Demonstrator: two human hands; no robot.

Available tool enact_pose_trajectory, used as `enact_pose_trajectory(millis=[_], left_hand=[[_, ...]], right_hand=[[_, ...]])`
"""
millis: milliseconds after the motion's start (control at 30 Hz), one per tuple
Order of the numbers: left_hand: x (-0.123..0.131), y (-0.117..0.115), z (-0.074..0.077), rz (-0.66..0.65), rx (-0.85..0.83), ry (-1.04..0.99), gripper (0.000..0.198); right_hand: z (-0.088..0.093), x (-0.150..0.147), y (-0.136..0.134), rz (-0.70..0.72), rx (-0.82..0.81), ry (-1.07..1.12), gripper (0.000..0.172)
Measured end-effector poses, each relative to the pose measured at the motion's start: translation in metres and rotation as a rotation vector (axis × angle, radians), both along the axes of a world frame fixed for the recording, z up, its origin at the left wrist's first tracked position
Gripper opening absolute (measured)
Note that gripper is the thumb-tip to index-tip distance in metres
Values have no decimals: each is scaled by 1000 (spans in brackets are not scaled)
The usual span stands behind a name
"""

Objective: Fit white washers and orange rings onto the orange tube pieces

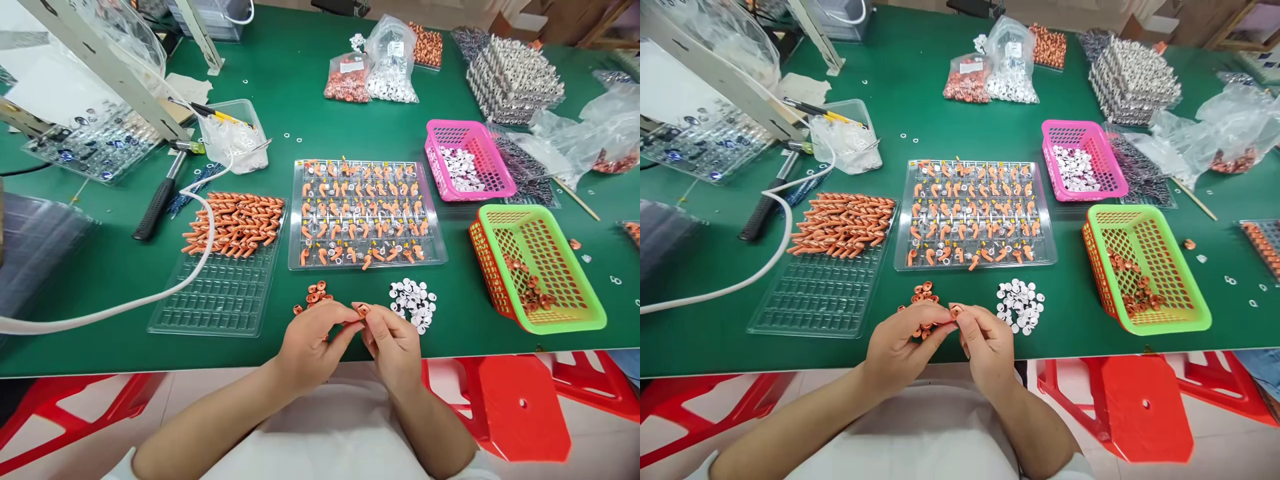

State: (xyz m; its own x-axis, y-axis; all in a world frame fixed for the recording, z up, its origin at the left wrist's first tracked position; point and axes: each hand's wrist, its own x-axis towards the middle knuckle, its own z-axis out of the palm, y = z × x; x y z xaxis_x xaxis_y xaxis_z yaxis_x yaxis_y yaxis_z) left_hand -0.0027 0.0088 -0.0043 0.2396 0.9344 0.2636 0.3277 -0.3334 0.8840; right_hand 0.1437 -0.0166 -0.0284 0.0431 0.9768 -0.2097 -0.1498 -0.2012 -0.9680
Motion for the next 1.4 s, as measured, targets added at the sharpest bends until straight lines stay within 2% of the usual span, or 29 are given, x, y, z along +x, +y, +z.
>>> enact_pose_trajectory(millis=[67,133,233,300,367,467,533,633,700,767,833,967,1067,1133,1200,1400], left_hand=[[-2,0,4,22,-107,-13,6],[-4,0,9,48,-321,-57,3],[-7,1,16,26,-641,-247,10],[-9,0,18,-19,-763,-391,14],[-12,-1,16,-57,-813,-486,15],[-16,-5,10,-67,-717,-425,12],[-20,-8,7,-62,-489,-231,9],[-26,-10,6,-68,-63,35,9],[-31,-9,7,-52,62,120,9],[-40,-6,8,-15,67,171,10],[-56,0,10,79,3,215,10],[-108,12,12,505,-132,297,10],[-143,19,15,659,-124,315,14],[-155,22,15,686,-120,324,15],[-155,26,13,680,-132,335,17],[-132,47,4,583,-205,406,16]], right_hand=[[1,4,0,33,38,-34,31],[2,9,0,59,68,-77,31],[5,15,1,123,153,-115,33],[7,18,2,187,208,-118,34],[8,19,3,227,232,-124,28],[10,17,2,246,233,-164,18],[11,14,2,260,224,-215,14],[14,6,4,283,223,-329,12],[15,0,9,317,265,-391,13],[17,-6,13,369,334,-437,16],[18,-7,17,404,401,-479,19],[13,8,19,353,432,-576,24],[7,24,20,305,362,-651,27],[5,30,21,314,360,-649,28],[4,32,23,339,401,-632,28],[2,30,22,370,474,-652,32]])
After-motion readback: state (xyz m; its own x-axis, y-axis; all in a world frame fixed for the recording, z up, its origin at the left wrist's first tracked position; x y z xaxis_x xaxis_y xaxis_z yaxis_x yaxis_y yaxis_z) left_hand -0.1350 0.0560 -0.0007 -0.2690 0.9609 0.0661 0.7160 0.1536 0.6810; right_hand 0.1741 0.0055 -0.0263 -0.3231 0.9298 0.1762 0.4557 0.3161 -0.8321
